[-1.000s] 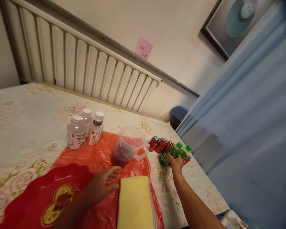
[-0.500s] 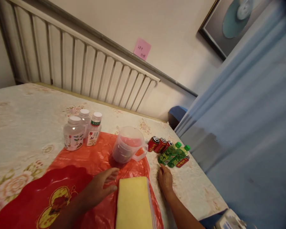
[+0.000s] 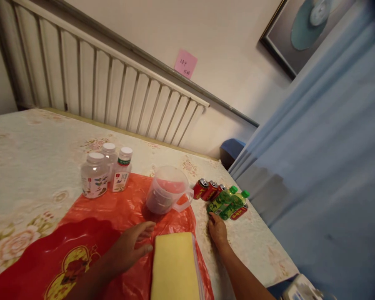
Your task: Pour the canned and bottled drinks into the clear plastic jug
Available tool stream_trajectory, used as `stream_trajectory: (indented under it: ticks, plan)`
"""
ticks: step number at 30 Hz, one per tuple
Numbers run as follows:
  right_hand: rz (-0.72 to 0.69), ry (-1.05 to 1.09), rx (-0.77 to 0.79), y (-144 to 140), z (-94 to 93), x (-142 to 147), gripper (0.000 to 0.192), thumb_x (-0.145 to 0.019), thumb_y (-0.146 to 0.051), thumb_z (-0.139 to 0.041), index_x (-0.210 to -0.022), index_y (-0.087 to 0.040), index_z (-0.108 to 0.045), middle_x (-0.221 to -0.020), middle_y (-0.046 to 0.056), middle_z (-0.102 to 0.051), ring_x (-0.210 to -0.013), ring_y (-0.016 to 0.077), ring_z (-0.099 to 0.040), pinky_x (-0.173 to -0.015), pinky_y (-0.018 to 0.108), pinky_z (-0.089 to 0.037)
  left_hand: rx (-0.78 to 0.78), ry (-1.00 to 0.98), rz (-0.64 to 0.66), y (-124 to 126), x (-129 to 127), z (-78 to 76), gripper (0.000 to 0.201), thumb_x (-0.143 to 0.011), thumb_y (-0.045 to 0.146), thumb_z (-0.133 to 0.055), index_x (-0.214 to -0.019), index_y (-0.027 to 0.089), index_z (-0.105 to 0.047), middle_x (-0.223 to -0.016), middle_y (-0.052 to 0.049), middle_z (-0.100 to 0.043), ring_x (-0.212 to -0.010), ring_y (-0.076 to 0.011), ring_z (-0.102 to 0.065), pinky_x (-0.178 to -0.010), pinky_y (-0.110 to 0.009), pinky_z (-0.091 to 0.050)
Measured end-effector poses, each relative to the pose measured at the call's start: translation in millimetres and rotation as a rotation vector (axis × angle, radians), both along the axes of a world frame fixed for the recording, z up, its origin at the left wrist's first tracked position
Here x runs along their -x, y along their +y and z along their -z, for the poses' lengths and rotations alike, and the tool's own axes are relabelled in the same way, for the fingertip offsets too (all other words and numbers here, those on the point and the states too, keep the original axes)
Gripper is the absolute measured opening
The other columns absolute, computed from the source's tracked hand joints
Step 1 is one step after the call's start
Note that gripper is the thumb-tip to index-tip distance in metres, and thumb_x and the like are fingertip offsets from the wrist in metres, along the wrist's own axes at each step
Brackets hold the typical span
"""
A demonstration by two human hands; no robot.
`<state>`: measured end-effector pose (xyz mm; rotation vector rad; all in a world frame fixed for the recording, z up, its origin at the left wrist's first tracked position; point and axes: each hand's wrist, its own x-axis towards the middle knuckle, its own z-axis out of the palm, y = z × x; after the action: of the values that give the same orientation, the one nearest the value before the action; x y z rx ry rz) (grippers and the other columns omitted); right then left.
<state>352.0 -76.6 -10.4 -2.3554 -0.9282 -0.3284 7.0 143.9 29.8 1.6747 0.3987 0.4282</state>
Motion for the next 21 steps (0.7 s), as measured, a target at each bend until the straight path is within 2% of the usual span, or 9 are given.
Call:
stream_trajectory:
  ticks: [6, 12, 17, 19, 21]
  plan:
    - [-0.012, 0.025, -0.014, 2, -4.7, -2, 0.046, -0.072, -0.023, -0.049, -0.11, -0.012, -0.072, -0.104, 0.014, -0.073, -0.091, 0.0251, -0.068, -0.088, 0.036, -0.052, -0.02, 0.017, 0.018, 1, 0, 1.2, 0.057, -0.073, 0.033, -0.066, -0.127, 0.02, -0.057, -0.125, -0.012, -0.067, -0.113, -0.0291, -0.063, -0.099, -0.042, -0.05]
    - [0.024, 0.086, -0.049, 4, -9.3, 1, 0.045, -0.068, -0.027, -0.052, -0.105, -0.015, -0.073, -0.104, 0.012, -0.074, -0.093, 0.0265, -0.068, -0.089, 0.038, -0.052, -0.035, 0.05, 0.021, -3, 4, -15.1, 0.056, -0.073, 0.031, -0.064, -0.126, 0.017, -0.057, -0.126, -0.013, -0.066, -0.114, -0.0283, -0.062, -0.099, -0.039, -0.049]
    - [0.135, 0.157, -0.122, 0, -10.2, 25, 0.046, -0.071, -0.043, -0.046, -0.098, -0.016, -0.071, -0.077, 0.01, -0.074, -0.072, 0.0301, -0.069, -0.07, 0.041, -0.054, -0.038, 0.07, -0.024, -7, 8, -29.6, 0.054, -0.071, 0.027, -0.06, -0.124, 0.018, -0.058, -0.123, -0.012, -0.067, -0.111, -0.0261, -0.063, -0.095, -0.037, -0.05]
    - [0.155, 0.173, -0.173, 2, -16.6, 41, 0.044, -0.072, -0.049, -0.045, -0.095, -0.019, -0.069, -0.077, 0.009, -0.074, -0.072, 0.0297, -0.069, -0.069, 0.04, -0.054, -0.035, 0.066, -0.047, -7, 9, -32.9, 0.053, -0.071, 0.026, -0.059, -0.122, 0.015, -0.058, -0.121, -0.013, -0.067, -0.109, -0.0255, -0.064, -0.094, -0.037, -0.05]
    - [0.174, 0.228, -0.277, 7, -32.4, 57, 0.042, -0.069, -0.053, -0.05, -0.091, -0.021, -0.067, -0.08, 0.008, -0.074, -0.074, 0.0288, -0.069, -0.069, 0.038, -0.054, -0.036, 0.057, -0.08, -6, 11, -34.7, 0.05, -0.07, 0.025, -0.058, -0.119, 0.014, -0.059, -0.118, -0.014, -0.067, -0.106, -0.0247, -0.064, -0.092, -0.036, -0.05]
